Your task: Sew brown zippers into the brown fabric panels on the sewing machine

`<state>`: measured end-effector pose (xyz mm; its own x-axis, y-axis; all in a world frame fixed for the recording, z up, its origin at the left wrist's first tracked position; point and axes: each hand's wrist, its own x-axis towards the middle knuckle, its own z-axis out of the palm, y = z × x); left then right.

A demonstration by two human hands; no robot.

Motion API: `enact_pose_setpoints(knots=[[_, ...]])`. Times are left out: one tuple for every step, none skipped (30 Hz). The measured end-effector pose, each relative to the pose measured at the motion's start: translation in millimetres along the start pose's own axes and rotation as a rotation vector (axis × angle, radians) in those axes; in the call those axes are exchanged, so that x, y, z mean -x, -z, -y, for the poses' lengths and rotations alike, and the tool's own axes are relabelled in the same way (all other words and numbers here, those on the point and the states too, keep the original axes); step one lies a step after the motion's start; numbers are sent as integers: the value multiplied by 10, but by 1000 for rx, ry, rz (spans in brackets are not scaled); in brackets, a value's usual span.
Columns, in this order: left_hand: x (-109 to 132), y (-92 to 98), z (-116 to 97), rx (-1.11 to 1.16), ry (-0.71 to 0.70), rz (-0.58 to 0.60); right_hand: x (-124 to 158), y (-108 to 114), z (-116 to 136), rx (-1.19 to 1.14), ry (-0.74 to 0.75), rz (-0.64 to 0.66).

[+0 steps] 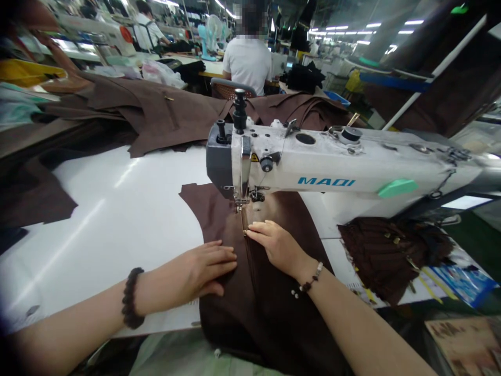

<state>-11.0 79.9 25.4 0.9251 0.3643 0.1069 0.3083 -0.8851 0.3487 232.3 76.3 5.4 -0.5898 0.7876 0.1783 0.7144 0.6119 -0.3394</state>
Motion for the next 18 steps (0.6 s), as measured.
enact_pose_setpoints(knots=[[66, 0, -125, 28, -19, 31, 18, -9, 1, 18, 0, -8], [127, -15, -239, 34, -39, 55, 31, -19, 16, 36, -16, -12], [180, -47, -338, 14, -43, 67, 40, -30, 45, 50, -45, -12], [224, -94, -420, -31, -31, 66, 49, -37, 88, 55, -81, -12], [257, -151, -483, -90, -9, 53, 63, -41, 142, 49, -118, -14], [281, -213, -528, -151, 20, 33, 85, -37, 205, 26, -148, -18], [297, -274, -558, -203, 43, 9, 121, -25, 275, -13, -173, -23], [308, -325, -574, -240, 55, -14, 173, -3, 348, -67, -189, -24], [317, -364, -580, -260, 52, -34, 242, 29, 421, -132, -198, -14], [325, -385, -578, -264, 41, -55, 326, 70, 491, -199, -199, 11], [331, -386, -571, -256, 31, -75, 420, 119, 558, -261, -196, 53], [334, -368, -562, -236, 20, -93, 519, 173, 619, -312, -185, 110], [331, -330, -555, -199, 8, -114, 615, 228, 677, -350, -164, 176], [318, -275, -553, -145, 3, -142, 702, 280, 732, -372, -135, 245], [294, -206, -559, -74, 4, -174, 772, 326, 785, -384, -108, 304], [257, -127, -574, 11, 13, -213, 823, 359, 837, -387, -88, 347], [206, -43, -598, 97, 26, -260, 854, 377, 888, -385, -84, 363], [145, 42, -630, 180, 41, -306, 867, 375, 934, -377, -105, 344]])
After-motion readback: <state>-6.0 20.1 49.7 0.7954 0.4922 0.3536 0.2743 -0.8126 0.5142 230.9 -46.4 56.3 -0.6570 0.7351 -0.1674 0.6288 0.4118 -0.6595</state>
